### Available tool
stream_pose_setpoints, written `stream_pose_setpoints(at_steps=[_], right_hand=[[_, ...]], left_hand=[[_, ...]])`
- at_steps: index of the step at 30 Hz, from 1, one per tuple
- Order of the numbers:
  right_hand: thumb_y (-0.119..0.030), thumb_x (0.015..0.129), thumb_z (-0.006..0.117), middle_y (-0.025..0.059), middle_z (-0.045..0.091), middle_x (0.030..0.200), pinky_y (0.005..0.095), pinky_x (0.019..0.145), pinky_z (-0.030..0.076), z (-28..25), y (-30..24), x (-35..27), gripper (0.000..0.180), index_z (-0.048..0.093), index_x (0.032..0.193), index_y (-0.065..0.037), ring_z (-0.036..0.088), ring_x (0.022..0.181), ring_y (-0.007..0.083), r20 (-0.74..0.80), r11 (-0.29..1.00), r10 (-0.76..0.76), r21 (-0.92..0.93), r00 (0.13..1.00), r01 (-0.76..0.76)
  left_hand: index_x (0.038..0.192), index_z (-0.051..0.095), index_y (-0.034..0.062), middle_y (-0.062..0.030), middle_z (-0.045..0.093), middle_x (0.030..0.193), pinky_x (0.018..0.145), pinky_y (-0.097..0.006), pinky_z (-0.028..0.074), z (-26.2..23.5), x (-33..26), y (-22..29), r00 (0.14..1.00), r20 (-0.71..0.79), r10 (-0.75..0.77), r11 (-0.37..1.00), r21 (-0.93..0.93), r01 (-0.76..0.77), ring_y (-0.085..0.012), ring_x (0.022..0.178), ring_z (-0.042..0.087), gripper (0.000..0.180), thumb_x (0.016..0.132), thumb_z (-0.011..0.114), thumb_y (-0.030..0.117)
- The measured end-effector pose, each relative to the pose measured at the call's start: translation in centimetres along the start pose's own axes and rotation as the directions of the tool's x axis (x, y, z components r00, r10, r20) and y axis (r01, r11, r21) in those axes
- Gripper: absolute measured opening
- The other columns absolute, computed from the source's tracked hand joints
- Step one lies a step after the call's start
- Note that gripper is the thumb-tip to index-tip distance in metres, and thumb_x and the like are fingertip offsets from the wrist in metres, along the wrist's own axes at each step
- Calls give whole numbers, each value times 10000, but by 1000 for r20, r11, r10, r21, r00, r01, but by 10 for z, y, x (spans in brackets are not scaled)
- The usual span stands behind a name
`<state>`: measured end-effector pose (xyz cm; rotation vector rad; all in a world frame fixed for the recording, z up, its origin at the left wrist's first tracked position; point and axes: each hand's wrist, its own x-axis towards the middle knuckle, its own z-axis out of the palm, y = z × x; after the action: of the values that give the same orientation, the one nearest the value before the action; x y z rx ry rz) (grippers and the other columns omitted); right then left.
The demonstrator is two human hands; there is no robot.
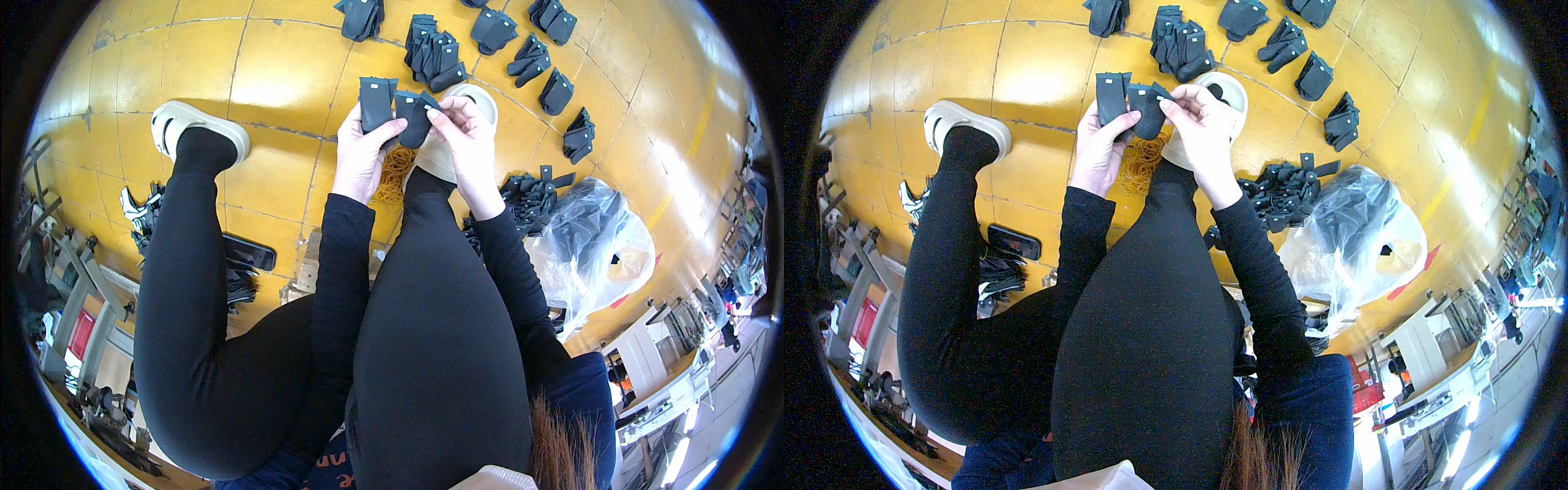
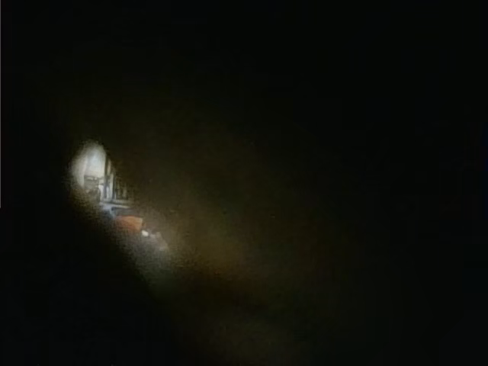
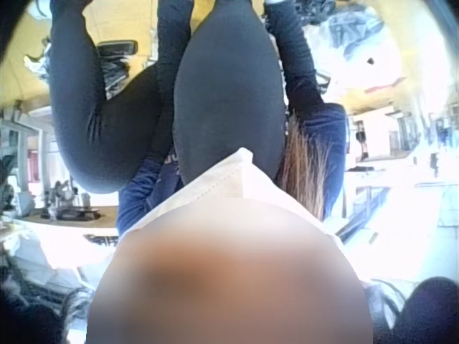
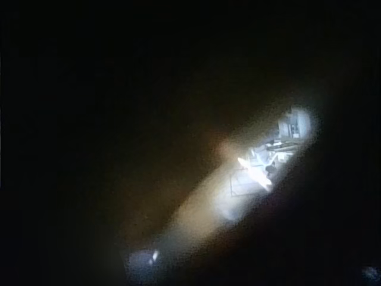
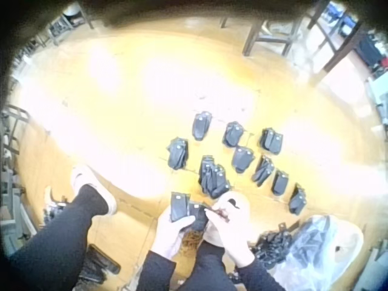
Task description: The person sits on the floor and bundles small black items using rubber bands. They pick up items, align them, wrap a rubber band around the bundle, and place the finished bundle on the floor.
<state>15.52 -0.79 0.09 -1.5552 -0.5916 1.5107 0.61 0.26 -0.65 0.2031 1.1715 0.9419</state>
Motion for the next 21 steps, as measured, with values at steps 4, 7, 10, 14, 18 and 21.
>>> stream_pose_setpoints(at_steps=[4,7,10,14,18,21], right_hand=[[-95,865,639,-5,627,883,192,731,427,5,0,-5,212,598,1065,-38,568,797,63,-22,1000,22,1,999,-22],[-131,874,633,-17,624,856,182,700,411,6,-2,-12,199,607,1051,-45,554,767,48,4,994,113,1,994,-113],[-145,880,627,-27,618,833,179,689,406,4,-5,-16,171,616,1021,-50,538,734,34,75,976,216,-21,973,-215],[-150,888,618,-41,607,805,177,687,404,6,-4,-14,136,622,990,-59,524,704,24,96,981,189,-66,977,-183],[-145,899,602,-44,602,810,181,686,406,4,-2,-10,127,623,991,-60,524,713,27,111,986,124,-123,986,-110],[-116,895,602,-25,620,864,192,709,427,3,0,-8,147,620,1022,-44,543,750,41,116,988,86,-135,990,-70]], left_hand=[[1030,588,72,-1,619,915,703,-228,492,-3,0,-2,1000,28,-1,999,51,-1,-88,797,600,290,776,680,-32],[1018,590,74,-5,621,912,693,-228,488,-2,0,-3,1000,25,12,999,38,-13,-87,800,599,279,776,680,-32],[942,574,70,15,571,847,680,-228,484,-1,1,-4,1000,-3,0,1000,21,0,-76,766,579,260,749,706,-43],[950,574,72,18,568,848,681,-222,480,0,1,-3,1000,-4,8,1000,9,-8,-74,769,577,258,757,700,-44],[1027,586,73,-3,618,945,715,-227,491,0,0,-2,999,32,15,1000,6,-15,-84,830,595,276,787,691,-15],[1059,589,78,-4,635,988,731,-225,493,0,-1,0,998,57,-3,999,45,1,-83,863,601,285,802,691,10]])
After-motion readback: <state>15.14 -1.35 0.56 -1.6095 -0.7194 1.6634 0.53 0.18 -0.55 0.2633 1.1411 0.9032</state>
